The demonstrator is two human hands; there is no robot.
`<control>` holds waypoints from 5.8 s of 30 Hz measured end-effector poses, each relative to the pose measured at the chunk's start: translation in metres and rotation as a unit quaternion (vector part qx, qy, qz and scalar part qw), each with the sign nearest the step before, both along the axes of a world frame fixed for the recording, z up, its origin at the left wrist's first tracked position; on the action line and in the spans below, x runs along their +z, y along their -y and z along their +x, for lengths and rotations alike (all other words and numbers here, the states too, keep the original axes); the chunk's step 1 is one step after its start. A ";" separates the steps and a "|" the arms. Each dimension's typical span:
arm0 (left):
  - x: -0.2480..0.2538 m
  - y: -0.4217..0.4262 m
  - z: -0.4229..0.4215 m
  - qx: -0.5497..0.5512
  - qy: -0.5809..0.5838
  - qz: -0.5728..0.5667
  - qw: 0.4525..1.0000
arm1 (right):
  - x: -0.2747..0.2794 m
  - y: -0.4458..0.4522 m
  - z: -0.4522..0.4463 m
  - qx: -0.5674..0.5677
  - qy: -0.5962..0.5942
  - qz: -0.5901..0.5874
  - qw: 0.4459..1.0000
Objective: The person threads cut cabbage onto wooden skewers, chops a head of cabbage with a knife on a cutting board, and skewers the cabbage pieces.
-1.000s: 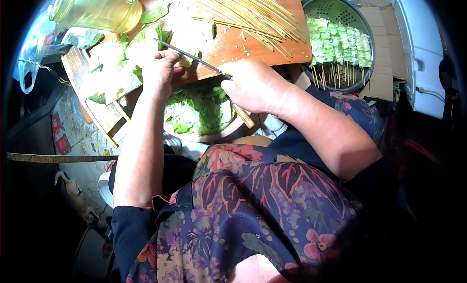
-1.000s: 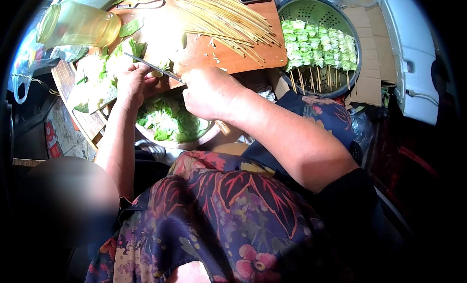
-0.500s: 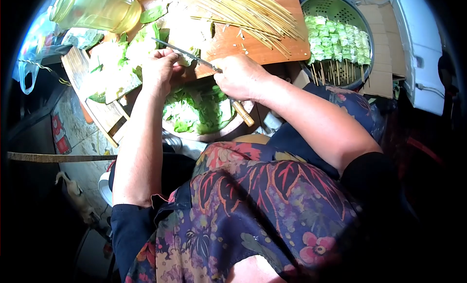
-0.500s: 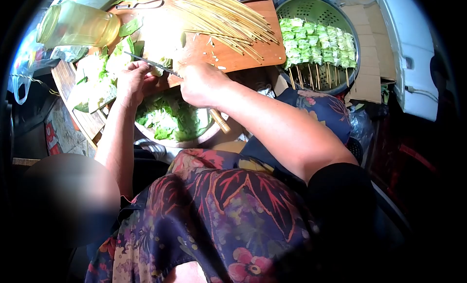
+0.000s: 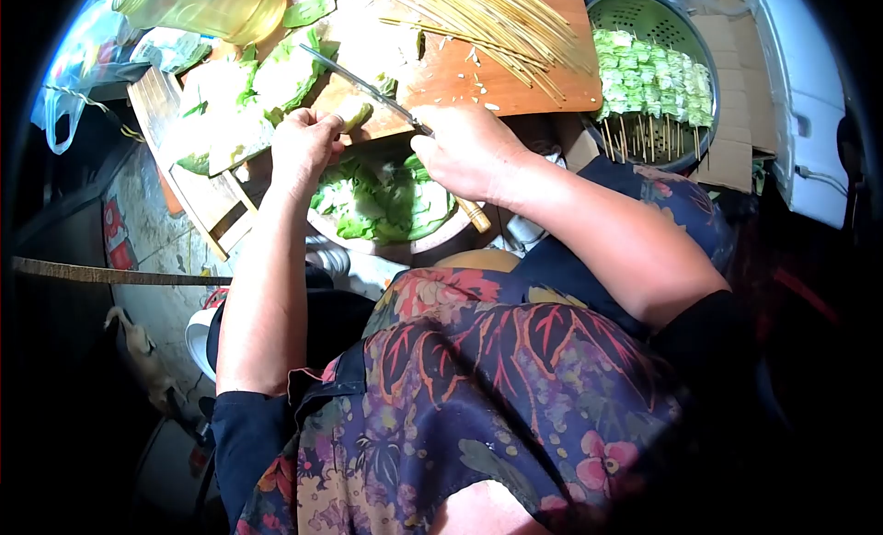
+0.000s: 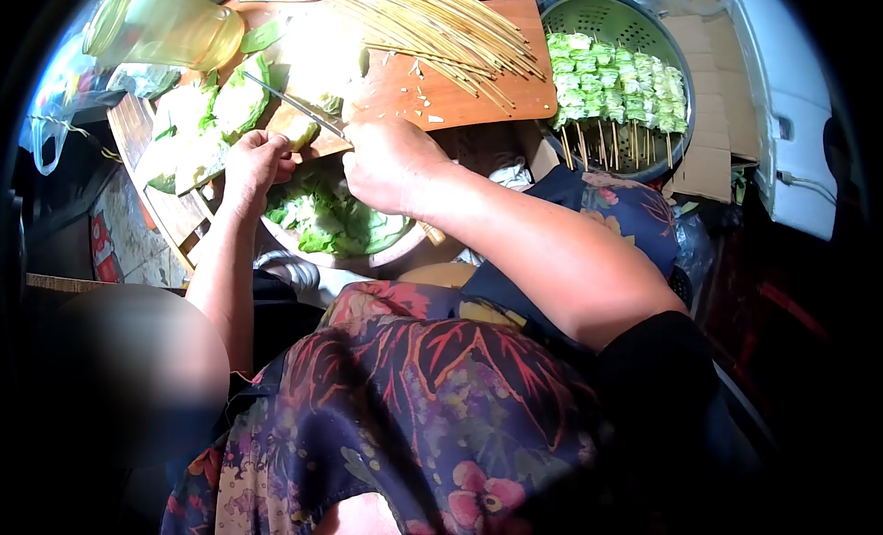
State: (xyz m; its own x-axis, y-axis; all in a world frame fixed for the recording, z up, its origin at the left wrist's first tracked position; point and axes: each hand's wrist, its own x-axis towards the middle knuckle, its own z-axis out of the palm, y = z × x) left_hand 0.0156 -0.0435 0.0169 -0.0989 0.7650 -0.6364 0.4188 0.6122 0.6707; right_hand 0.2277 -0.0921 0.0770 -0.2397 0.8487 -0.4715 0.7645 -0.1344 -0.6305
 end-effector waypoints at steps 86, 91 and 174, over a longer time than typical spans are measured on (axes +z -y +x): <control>-0.001 -0.051 0.033 -0.124 -0.098 0.029 0.987 | 0.002 -0.017 -0.001 -0.008 0.000 -0.056 0.998; 0.005 -0.044 0.038 -0.121 -0.112 0.050 0.985 | -0.019 -0.007 -0.007 -0.041 0.003 -0.008 0.999; 0.060 -0.008 -0.004 0.208 0.403 0.104 0.885 | 0.007 -0.082 0.058 -0.047 0.170 0.273 0.946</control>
